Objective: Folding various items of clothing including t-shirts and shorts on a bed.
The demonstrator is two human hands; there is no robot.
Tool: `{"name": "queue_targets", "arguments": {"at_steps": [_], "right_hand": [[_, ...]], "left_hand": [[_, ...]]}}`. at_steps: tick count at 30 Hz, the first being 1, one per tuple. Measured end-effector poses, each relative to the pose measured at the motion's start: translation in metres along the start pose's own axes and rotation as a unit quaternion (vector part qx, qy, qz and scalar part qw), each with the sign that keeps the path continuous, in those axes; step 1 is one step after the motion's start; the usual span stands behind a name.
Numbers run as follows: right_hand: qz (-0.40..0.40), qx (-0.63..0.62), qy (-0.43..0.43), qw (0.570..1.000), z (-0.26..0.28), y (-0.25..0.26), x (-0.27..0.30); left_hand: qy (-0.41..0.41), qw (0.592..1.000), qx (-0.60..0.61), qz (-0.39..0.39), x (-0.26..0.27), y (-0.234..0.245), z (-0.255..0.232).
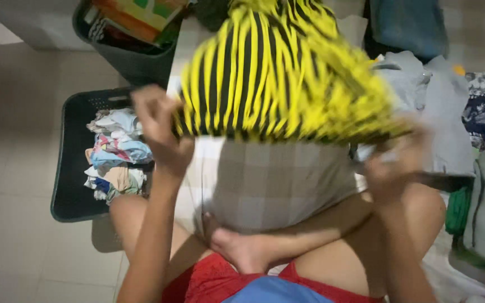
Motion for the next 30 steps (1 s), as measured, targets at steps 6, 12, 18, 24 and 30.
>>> {"name": "queue_targets", "arguments": {"at_steps": [6, 12, 18, 24, 30], "right_hand": [[0.318, -0.021, -0.087, 0.944, 0.041, -0.061, 0.156], [0.445, -0.049, -0.109, 0.888, 0.083, -0.072, 0.168], [0.589, -0.087, -0.081, 0.799, 0.097, -0.078, 0.209], [0.61, -0.439, -0.086, 0.654, 0.225, -0.051, 0.172], [0.586, -0.136, -0.265, 0.753, 0.043, -0.152, 0.203]], "left_hand": [[0.244, 0.941, -0.052, 0.228, 0.193, -0.028, 0.094], [0.452, 0.884, -0.031, 0.117, 0.265, -0.006, 0.147], [0.512, 0.859, 0.015, 0.007, 0.312, 0.037, 0.213], [0.596, 0.798, -0.088, -0.019, 0.217, 0.125, 0.154], [0.576, 0.775, -0.209, 0.156, 0.233, 0.085, 0.057]]}}
Point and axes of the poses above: each hand's wrist, its own x-axis away from the middle knuckle, its own y-axis out of the back of the hand, z = x × y, the point moved 10 cm from there along -x, towards the middle knuckle, and after that the axes turned 8 degrees about -z, right-handed, at the moved point
